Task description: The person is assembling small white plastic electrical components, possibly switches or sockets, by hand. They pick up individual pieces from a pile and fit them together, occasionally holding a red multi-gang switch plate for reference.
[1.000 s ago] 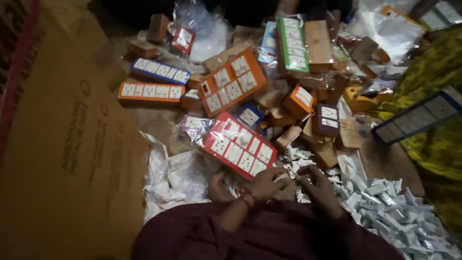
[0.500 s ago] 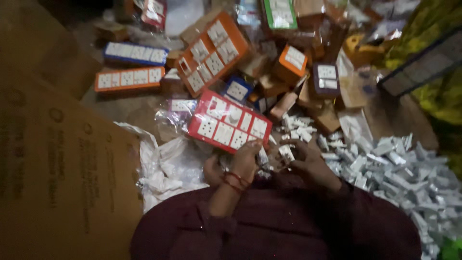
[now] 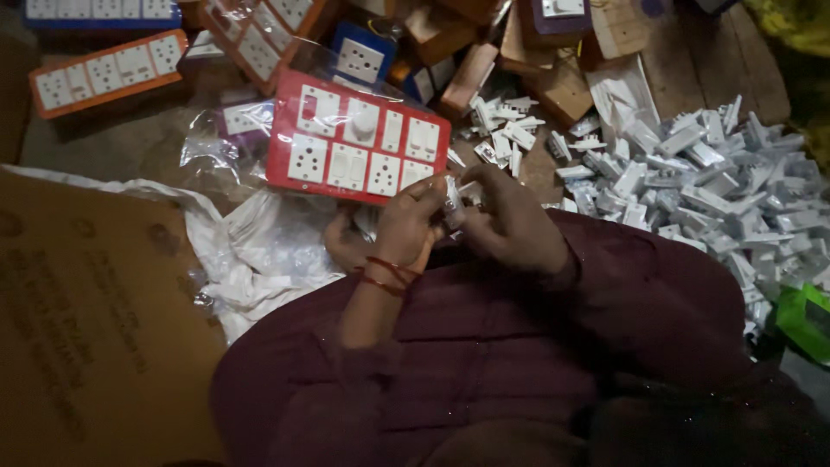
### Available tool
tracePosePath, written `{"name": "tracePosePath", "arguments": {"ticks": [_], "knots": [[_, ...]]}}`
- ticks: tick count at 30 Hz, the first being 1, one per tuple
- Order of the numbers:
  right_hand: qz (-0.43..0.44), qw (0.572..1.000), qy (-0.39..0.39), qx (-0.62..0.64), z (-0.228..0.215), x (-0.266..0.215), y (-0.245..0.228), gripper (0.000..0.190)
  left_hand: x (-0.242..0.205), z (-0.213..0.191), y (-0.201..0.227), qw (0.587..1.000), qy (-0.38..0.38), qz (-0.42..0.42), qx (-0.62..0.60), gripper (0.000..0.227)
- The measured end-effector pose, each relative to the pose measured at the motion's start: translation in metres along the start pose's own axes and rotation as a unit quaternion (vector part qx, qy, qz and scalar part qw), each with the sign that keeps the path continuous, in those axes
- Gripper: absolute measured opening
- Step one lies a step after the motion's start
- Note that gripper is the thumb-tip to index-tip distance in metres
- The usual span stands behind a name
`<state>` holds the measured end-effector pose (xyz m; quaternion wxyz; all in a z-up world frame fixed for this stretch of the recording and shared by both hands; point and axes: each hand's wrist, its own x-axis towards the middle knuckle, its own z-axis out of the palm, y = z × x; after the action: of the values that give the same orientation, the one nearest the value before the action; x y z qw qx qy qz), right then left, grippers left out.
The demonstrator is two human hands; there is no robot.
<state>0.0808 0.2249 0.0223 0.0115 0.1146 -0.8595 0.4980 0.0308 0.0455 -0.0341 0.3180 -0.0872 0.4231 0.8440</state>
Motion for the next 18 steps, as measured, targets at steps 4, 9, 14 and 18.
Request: {"name": "tracePosePath", "arguments": {"ticks": [4,9,14,18], "knots": [[-0.115,0.988,-0.009,-0.103,-0.001,0.007,-0.003,0.083,0.000,0.000,-0.002,0.998,0.034,0.005,0.057,0.029],[-0.096,0.983,-0.010,-0.156,0.004,0.010,0.002,0.075,-0.004,0.010,-0.002,0.990,0.096,0.049,0.087,0.031],[-0.101,0.976,0.019,-0.190,0.008,0.006,-0.001,0.071,-0.013,0.024,0.002,0.964,0.176,0.056,0.189,0.034],[-0.073,0.975,0.004,-0.210,0.010,0.003,-0.002,0.062,-0.016,0.029,-0.008,0.944,0.197,0.140,0.226,0.032]]}}
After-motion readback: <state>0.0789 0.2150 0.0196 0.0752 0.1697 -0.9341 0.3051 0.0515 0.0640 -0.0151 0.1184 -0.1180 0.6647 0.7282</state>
